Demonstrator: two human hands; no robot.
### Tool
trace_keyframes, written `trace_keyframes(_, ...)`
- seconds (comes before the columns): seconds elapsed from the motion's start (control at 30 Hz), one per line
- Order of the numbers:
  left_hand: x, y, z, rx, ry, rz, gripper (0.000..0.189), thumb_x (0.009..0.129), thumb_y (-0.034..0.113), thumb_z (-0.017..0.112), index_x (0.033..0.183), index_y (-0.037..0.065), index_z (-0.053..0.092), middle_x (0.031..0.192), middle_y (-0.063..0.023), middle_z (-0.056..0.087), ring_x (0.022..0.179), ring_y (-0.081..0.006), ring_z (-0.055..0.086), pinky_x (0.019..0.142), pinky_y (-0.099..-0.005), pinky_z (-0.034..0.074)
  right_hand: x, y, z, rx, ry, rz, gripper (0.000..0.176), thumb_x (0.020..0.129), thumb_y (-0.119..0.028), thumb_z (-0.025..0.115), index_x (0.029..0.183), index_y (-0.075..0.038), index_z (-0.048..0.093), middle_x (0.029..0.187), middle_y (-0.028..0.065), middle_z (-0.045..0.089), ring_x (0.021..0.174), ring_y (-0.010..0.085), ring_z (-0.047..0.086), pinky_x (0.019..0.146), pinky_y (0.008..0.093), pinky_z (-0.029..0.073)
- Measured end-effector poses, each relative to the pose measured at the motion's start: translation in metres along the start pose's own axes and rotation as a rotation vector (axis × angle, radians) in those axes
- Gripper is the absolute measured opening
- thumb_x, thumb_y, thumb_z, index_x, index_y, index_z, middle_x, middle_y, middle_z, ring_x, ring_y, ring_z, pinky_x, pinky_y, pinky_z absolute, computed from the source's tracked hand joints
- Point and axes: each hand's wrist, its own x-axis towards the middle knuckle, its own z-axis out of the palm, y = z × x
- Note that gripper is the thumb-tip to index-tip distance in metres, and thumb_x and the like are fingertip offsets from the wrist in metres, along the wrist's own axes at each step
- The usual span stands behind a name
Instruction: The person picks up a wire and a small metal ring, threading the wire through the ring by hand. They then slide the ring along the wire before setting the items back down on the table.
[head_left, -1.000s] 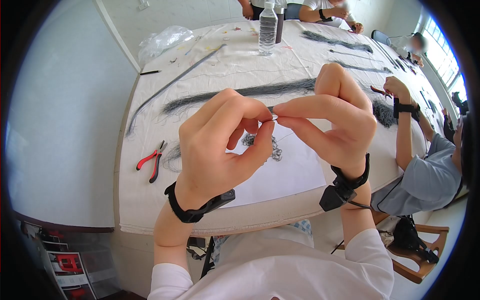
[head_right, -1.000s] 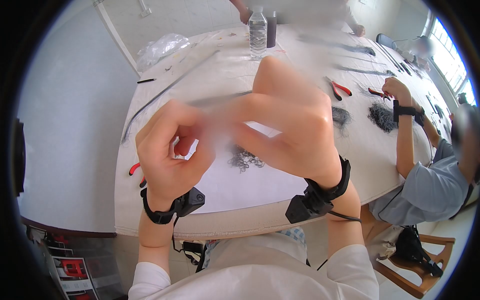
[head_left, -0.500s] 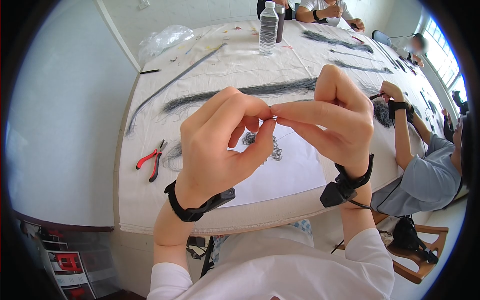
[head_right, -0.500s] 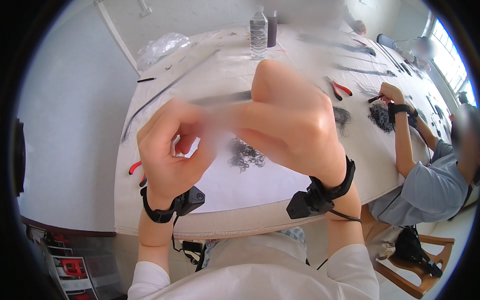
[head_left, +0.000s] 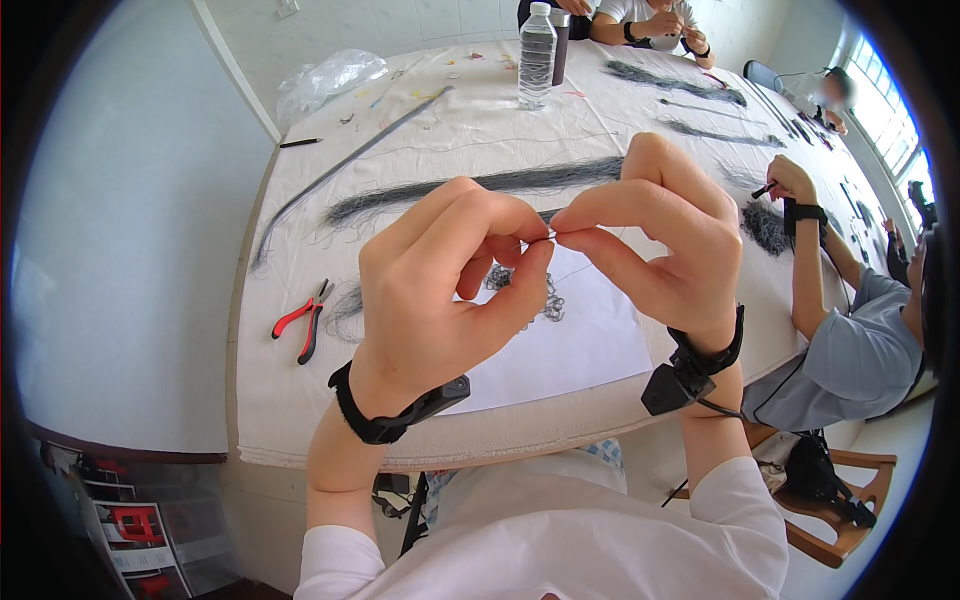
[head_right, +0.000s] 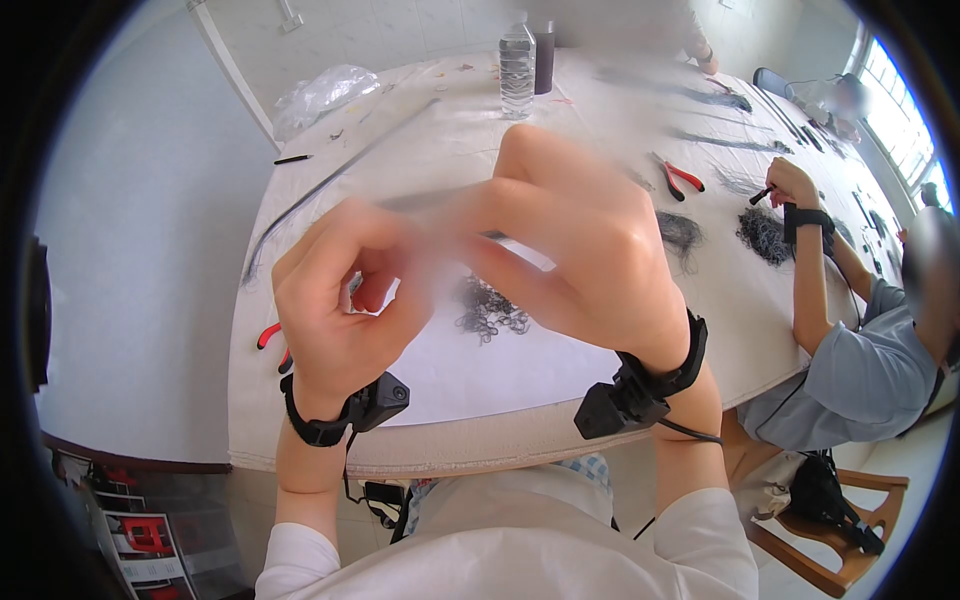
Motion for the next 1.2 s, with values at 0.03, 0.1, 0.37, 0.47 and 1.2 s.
trace_keyframes(0.03, 0.0000, -0.0002, 0.0002, 0.000, 0.000, 0.000, 0.016, 0.069, -0.007, 0.070, 0.076, 0.005, 0.061, 0.072, -0.0009, 0.060, 0.050, -0.0054, 0.056, 0.038, -0.0194, 0.031, -0.0001, 0.0000, 0.0001, -0.006, 0.002, -0.002, 0.026, 0.055, -0.004, 0.081, 0.079, -0.006, 0.072, 0.067, -0.0001, 0.044, 0.059, 0.0130, 0.040, 0.050, 0.0251, 0.029)
trace_keyframes(0.1, 0.0000, -0.0007, 0.0004, 0.000, 0.004, -0.001, 0.016, 0.069, -0.007, 0.070, 0.076, 0.005, 0.061, 0.072, -0.0009, 0.061, 0.049, -0.0050, 0.054, 0.038, -0.0193, 0.031, 0.0003, -0.0006, 0.0002, -0.012, 0.004, -0.003, 0.025, 0.055, -0.004, 0.081, 0.079, -0.006, 0.072, 0.067, -0.0001, 0.044, 0.059, 0.0130, 0.040, 0.049, 0.0251, 0.029)
trace_keyframes(0.37, 0.0002, -0.0010, 0.0000, 0.021, 0.008, 0.012, 0.016, 0.069, -0.006, 0.070, 0.077, 0.005, 0.062, 0.071, -0.0006, 0.060, 0.047, -0.0049, 0.051, 0.039, -0.0195, 0.030, 0.0008, -0.0011, -0.0011, -0.020, -0.016, -0.011, 0.025, 0.056, -0.006, 0.081, 0.080, -0.006, 0.073, 0.066, 0.0003, 0.045, 0.058, 0.0131, 0.040, 0.049, 0.0251, 0.029)
trace_keyframes(0.47, 0.0002, -0.0015, 0.0000, 0.018, 0.008, 0.021, 0.016, 0.069, -0.006, 0.070, 0.077, 0.005, 0.062, 0.072, -0.0006, 0.060, 0.046, -0.0051, 0.050, 0.039, -0.0196, 0.031, 0.0007, -0.0005, -0.0002, -0.013, -0.012, -0.018, 0.025, 0.056, -0.005, 0.081, 0.080, -0.007, 0.073, 0.065, 0.0002, 0.044, 0.058, 0.0131, 0.040, 0.049, 0.0252, 0.029)
trace_keyframes(1.2, -0.0015, -0.0013, 0.0010, -0.015, 0.029, 0.017, 0.018, 0.069, -0.008, 0.069, 0.074, 0.006, 0.058, 0.069, -0.0001, 0.058, 0.049, -0.0050, 0.053, 0.039, -0.0192, 0.030, 0.0013, -0.0031, -0.0040, -0.037, -0.021, 0.045, 0.031, 0.051, -0.004, 0.081, 0.081, -0.009, 0.076, 0.064, -0.0018, 0.033, 0.057, 0.0120, 0.033, 0.050, 0.0260, 0.021)
